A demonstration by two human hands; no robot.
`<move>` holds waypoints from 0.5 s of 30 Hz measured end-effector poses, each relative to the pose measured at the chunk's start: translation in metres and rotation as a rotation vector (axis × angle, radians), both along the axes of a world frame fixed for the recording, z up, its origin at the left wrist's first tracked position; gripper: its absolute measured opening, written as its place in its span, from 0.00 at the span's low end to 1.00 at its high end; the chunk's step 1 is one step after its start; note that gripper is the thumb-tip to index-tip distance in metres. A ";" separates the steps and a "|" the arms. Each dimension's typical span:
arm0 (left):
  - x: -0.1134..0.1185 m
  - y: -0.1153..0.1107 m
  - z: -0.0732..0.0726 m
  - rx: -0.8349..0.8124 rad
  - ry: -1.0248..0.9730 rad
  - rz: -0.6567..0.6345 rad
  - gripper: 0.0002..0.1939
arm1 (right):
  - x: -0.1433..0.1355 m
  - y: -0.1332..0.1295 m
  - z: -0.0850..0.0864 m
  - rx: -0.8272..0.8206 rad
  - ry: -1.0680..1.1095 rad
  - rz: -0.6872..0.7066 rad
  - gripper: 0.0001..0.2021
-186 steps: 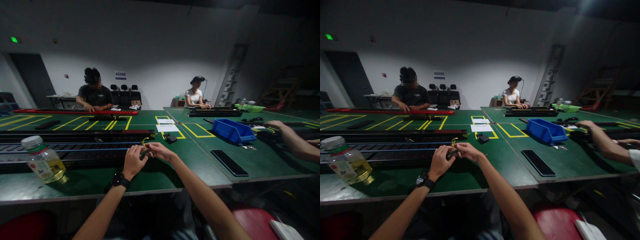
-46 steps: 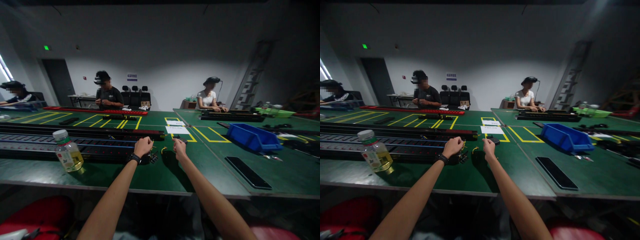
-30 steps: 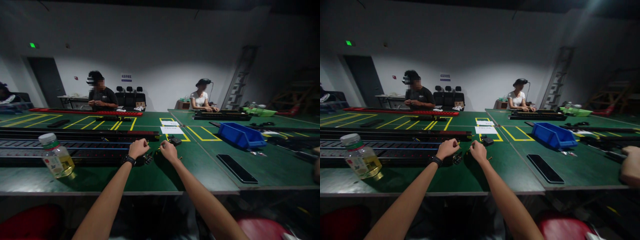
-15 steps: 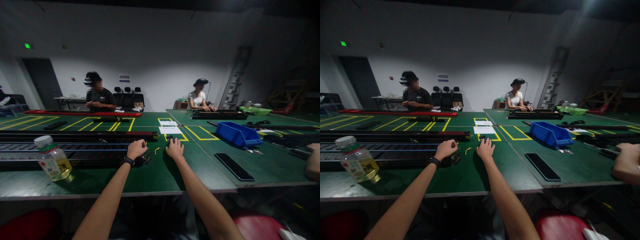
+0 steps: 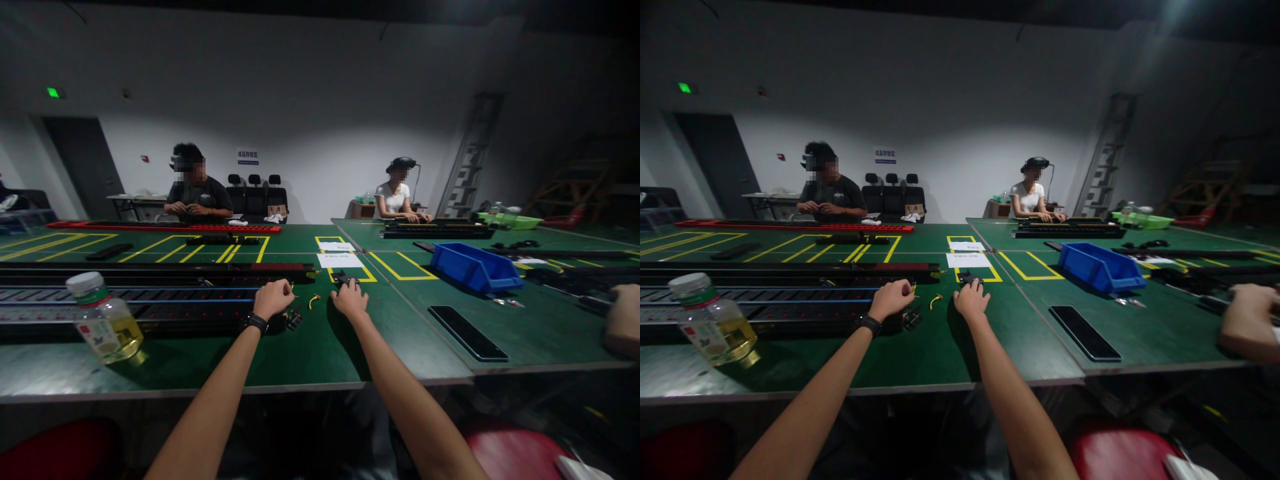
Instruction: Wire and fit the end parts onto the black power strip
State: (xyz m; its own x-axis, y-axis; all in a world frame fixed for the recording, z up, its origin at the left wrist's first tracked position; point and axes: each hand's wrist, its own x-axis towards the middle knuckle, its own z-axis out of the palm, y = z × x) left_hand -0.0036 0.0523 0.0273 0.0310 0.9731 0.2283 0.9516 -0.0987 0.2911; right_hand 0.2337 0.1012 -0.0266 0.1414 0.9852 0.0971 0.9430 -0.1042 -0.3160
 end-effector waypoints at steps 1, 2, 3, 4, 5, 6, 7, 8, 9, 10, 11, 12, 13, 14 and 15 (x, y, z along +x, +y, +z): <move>0.000 0.000 0.000 0.000 0.000 -0.001 0.08 | 0.000 0.000 -0.001 0.013 -0.004 0.001 0.28; 0.000 0.000 0.000 0.001 0.000 -0.002 0.08 | 0.000 0.000 -0.002 0.033 -0.008 -0.001 0.27; 0.000 0.001 -0.001 0.001 -0.001 -0.003 0.08 | 0.000 0.000 -0.002 0.059 -0.010 -0.008 0.27; 0.000 0.001 -0.001 0.002 -0.001 -0.003 0.08 | 0.000 -0.001 -0.003 0.094 -0.007 -0.020 0.27; 0.000 0.001 -0.001 0.003 -0.002 -0.004 0.08 | 0.000 -0.001 -0.003 0.138 0.002 -0.037 0.26; 0.000 0.001 -0.002 0.004 -0.002 -0.003 0.08 | 0.000 -0.001 -0.002 0.189 0.019 -0.058 0.26; 0.000 0.002 -0.002 0.006 -0.003 -0.002 0.08 | 0.001 0.000 -0.002 0.247 0.046 -0.083 0.25; 0.000 0.002 -0.002 0.008 -0.003 -0.001 0.08 | 0.001 0.001 -0.001 0.309 0.084 -0.111 0.25; 0.000 0.002 -0.003 0.010 -0.003 0.000 0.08 | 0.003 0.002 -0.001 0.372 0.134 -0.135 0.25; 0.000 0.002 -0.003 0.011 -0.003 0.000 0.08 | 0.004 0.005 0.000 0.432 0.195 -0.153 0.25; 0.000 0.002 -0.003 0.013 -0.003 -0.001 0.08 | 0.005 0.007 0.000 0.485 0.266 -0.164 0.26; -0.001 0.002 -0.003 0.014 -0.002 -0.003 0.08 | 0.006 0.010 0.000 0.527 0.343 -0.166 0.26; -0.001 0.002 -0.003 0.016 -0.002 -0.004 0.08 | 0.007 0.013 0.000 0.556 0.423 -0.160 0.26; -0.001 0.002 -0.004 0.017 -0.002 -0.005 0.08 | 0.007 0.016 0.000 0.571 0.501 -0.151 0.26; -0.001 0.002 -0.004 0.018 -0.002 -0.004 0.08 | 0.008 0.018 -0.001 0.576 0.574 -0.142 0.25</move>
